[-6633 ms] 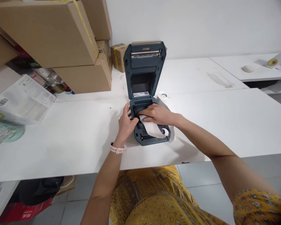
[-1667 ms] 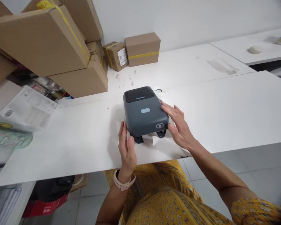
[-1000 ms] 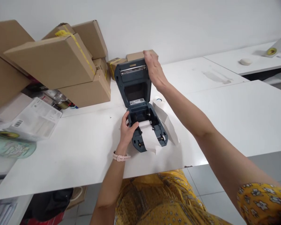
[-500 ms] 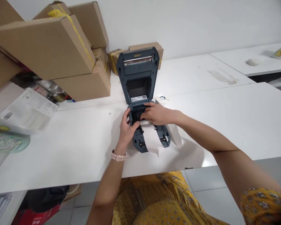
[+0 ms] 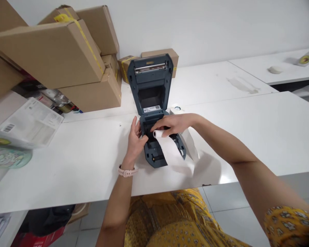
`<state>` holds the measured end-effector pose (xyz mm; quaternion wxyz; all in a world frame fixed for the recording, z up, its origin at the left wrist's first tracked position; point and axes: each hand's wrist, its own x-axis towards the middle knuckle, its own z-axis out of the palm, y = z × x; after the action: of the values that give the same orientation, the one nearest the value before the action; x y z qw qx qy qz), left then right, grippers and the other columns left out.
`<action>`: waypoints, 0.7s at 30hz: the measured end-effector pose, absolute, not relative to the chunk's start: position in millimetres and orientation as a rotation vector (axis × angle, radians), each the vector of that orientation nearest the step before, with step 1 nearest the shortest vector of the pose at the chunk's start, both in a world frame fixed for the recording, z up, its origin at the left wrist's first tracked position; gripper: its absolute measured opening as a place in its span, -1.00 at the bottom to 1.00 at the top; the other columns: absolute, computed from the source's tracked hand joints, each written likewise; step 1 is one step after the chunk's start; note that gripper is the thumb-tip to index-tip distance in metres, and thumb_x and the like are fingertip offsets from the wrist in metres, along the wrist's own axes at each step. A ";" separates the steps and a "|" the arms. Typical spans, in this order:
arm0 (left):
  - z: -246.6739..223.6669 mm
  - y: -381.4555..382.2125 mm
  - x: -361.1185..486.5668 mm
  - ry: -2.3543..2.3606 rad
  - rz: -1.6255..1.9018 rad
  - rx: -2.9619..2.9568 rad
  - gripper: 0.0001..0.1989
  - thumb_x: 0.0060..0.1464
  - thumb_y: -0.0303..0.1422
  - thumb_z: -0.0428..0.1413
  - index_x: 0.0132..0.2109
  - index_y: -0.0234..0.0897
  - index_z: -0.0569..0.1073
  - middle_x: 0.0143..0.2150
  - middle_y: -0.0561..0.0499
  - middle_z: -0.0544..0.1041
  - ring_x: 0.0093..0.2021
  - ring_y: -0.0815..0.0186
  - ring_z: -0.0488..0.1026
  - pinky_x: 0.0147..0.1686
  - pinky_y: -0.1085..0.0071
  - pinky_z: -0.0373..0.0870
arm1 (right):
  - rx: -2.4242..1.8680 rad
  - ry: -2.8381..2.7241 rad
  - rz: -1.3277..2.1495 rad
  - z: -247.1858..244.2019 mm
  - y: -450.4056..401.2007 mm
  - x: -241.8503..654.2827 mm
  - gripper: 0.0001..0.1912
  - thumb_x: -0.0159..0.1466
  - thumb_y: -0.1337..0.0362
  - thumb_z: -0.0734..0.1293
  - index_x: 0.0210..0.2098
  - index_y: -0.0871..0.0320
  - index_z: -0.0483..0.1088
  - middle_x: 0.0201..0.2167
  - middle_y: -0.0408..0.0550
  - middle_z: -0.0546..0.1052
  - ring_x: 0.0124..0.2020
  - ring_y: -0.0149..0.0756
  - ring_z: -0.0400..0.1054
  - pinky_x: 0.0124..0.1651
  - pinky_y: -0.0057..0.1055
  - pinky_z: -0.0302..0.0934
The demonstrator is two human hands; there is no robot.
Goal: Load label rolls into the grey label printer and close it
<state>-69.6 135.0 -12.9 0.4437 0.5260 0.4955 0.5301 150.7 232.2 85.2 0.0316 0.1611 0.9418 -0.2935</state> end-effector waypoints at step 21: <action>-0.2 127.1 -68.1 1.337 1.266 1.301 -0.05 0.07 -0.39 0.24 0.53 -0.13 0.03 0.55 -0.19 0.16 0.52 0.03 0.18 0.49 -0.01 0.14 | 1.600 2.729 -1.836 -15.8 224.6 325.4 -0.50 0.15 0.03 0.55 0.05 -0.05 0.46 0.08 0.01 0.55 0.08 -0.05 0.46 0.27 0.07 0.30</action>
<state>-68.1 127.1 -0.2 0.4292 0.5213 0.5356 0.5071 325.4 224.6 -15.8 -0.2551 0.4229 0.7215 -0.4854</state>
